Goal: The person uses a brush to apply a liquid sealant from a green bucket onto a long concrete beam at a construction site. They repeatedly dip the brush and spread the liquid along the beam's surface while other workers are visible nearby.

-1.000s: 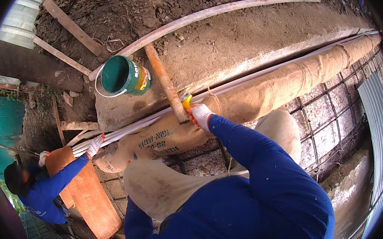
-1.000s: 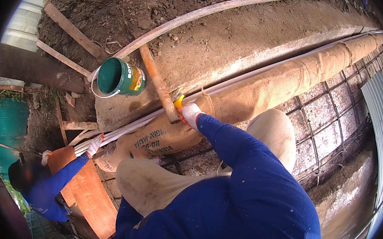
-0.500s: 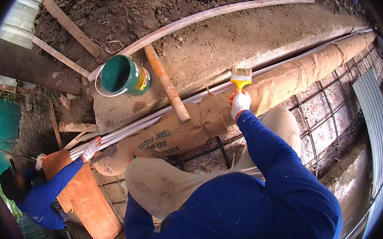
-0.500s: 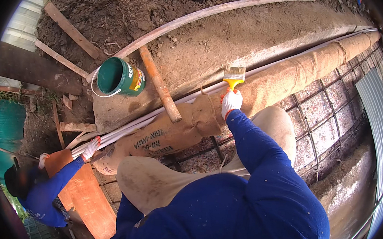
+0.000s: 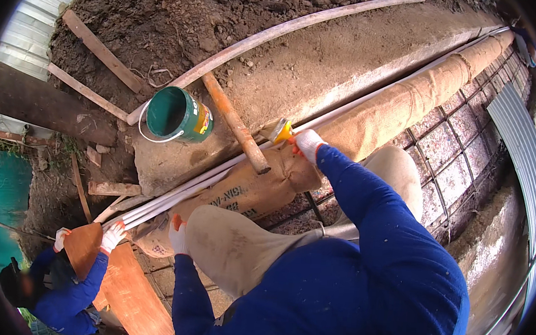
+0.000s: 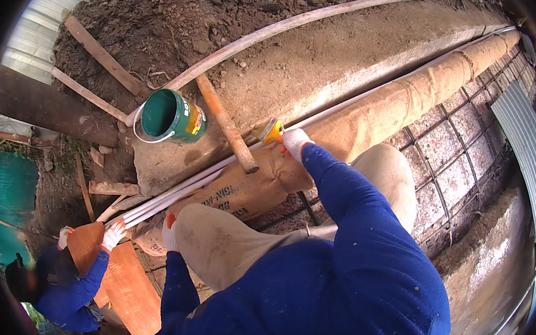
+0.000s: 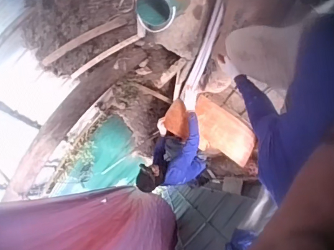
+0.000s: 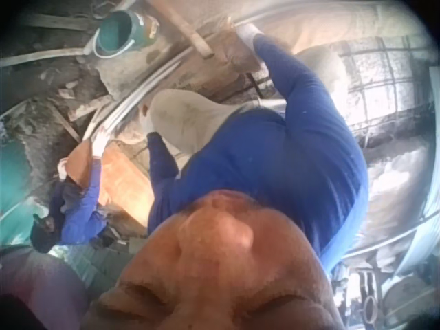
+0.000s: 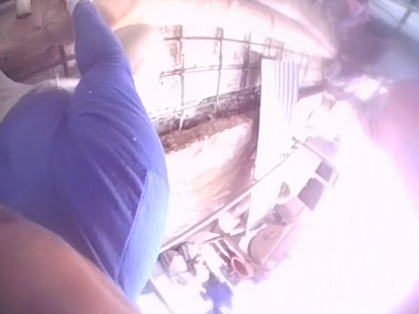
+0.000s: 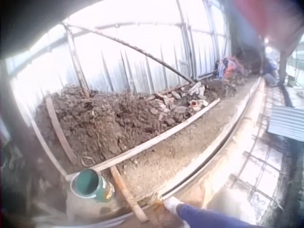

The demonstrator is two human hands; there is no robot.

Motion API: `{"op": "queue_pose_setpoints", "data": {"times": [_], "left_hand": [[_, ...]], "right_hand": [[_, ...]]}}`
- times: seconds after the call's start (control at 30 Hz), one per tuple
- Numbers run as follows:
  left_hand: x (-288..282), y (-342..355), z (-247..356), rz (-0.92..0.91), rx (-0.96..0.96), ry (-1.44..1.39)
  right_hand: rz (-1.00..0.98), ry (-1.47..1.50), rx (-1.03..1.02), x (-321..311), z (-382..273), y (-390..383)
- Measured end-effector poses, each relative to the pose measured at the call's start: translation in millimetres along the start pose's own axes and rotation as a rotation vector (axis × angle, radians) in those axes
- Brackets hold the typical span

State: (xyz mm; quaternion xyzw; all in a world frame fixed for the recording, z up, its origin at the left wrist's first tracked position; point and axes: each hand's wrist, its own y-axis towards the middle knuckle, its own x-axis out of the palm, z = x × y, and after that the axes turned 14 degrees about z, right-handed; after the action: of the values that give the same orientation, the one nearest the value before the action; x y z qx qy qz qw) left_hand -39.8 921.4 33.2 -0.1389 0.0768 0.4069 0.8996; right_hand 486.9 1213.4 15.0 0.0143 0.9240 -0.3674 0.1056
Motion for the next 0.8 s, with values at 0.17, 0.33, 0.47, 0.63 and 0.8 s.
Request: {"op": "queue_pose_setpoints", "data": {"times": [0.17,0.33,0.47,0.63,0.8], "left_hand": [[31.9,17.4,48.7,-0.03,0.024,-0.065],[66.9,83.4,109.8,-0.098,-0.086,-0.327],[138.3,115.6,180.7,-0.215,-0.145,-0.292],[208.2,132.8,237.1,-0.159,-0.183,-0.15],[230.6,167.5,229.8,-0.114,-0.17,-0.039]], "right_hand": [[0.292,0.16,0.053,-95.9,-17.1,-9.6],[0.355,0.139,-0.152,-126.4,-57.0,-77.9],[0.371,0.047,-0.232,-144.5,-73.7,-127.1],[0.389,0.039,-0.351,-153.5,-75.2,-166.6],[0.39,0.049,-0.375,-152.7,-81.4,-193.2]]}}
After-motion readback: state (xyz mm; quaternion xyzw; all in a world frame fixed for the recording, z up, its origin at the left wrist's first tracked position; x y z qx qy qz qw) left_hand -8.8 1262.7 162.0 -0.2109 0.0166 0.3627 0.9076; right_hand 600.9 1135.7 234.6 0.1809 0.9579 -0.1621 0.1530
